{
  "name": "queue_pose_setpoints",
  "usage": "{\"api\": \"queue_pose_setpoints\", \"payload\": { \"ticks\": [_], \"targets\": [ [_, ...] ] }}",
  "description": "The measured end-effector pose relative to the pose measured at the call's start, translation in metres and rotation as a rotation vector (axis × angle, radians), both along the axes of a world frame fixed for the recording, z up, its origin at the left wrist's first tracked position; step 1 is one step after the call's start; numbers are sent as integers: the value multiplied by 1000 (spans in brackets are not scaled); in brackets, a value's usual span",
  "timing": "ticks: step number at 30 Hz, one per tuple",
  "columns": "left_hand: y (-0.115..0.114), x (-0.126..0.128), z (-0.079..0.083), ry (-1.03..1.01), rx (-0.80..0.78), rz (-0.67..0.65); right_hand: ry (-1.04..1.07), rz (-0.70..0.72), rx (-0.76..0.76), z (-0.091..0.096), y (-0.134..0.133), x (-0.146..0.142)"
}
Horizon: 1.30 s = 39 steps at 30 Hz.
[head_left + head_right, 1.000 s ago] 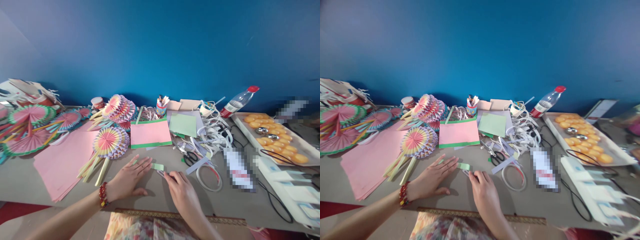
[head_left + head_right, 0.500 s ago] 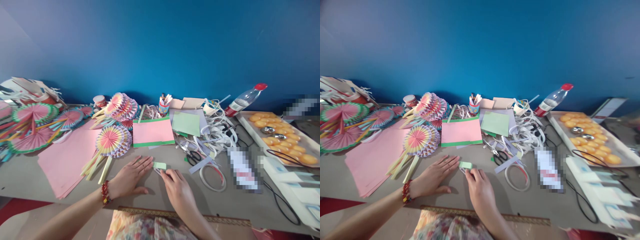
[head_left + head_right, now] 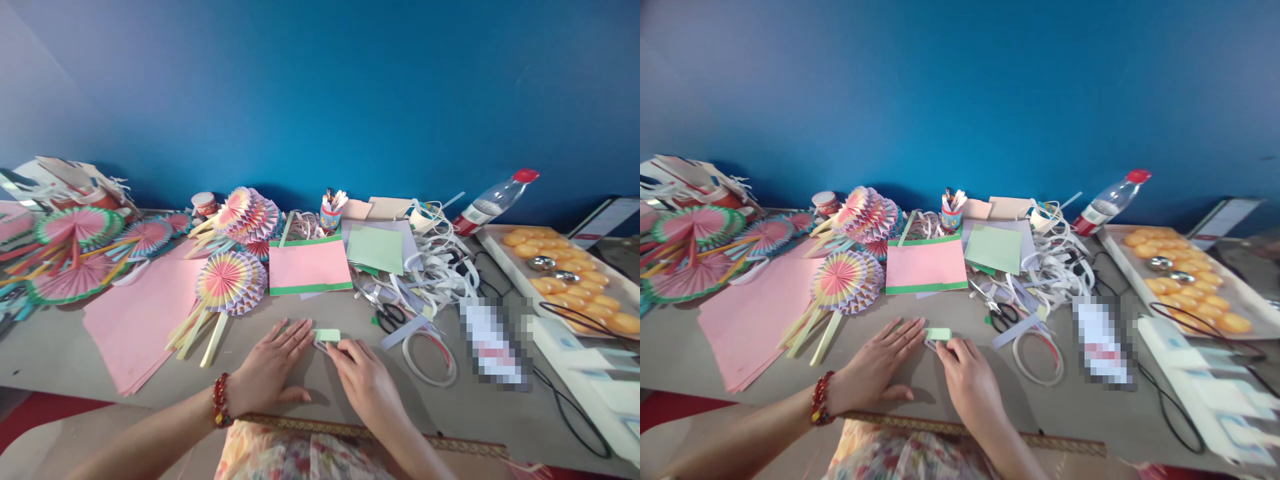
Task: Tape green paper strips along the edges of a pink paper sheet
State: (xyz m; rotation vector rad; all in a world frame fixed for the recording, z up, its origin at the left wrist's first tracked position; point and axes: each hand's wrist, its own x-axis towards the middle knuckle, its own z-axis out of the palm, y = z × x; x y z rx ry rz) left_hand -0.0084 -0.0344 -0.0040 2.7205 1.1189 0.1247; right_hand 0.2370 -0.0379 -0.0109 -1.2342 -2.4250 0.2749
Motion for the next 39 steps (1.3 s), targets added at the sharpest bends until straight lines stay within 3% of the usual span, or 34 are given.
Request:
{"api": "queue_pose_setpoints", "payload": {
  "ticks": [5,10,39],
  "targets": [
    [2,-12,0,20,28,43,5,18,-39,1,2,4],
    [6,-28,-1,26,26,3,4,3,-23,0,0,2],
    [5,-26,1,52,8,12,-55,-27,1,-1,-4,-8]
  ]
}}
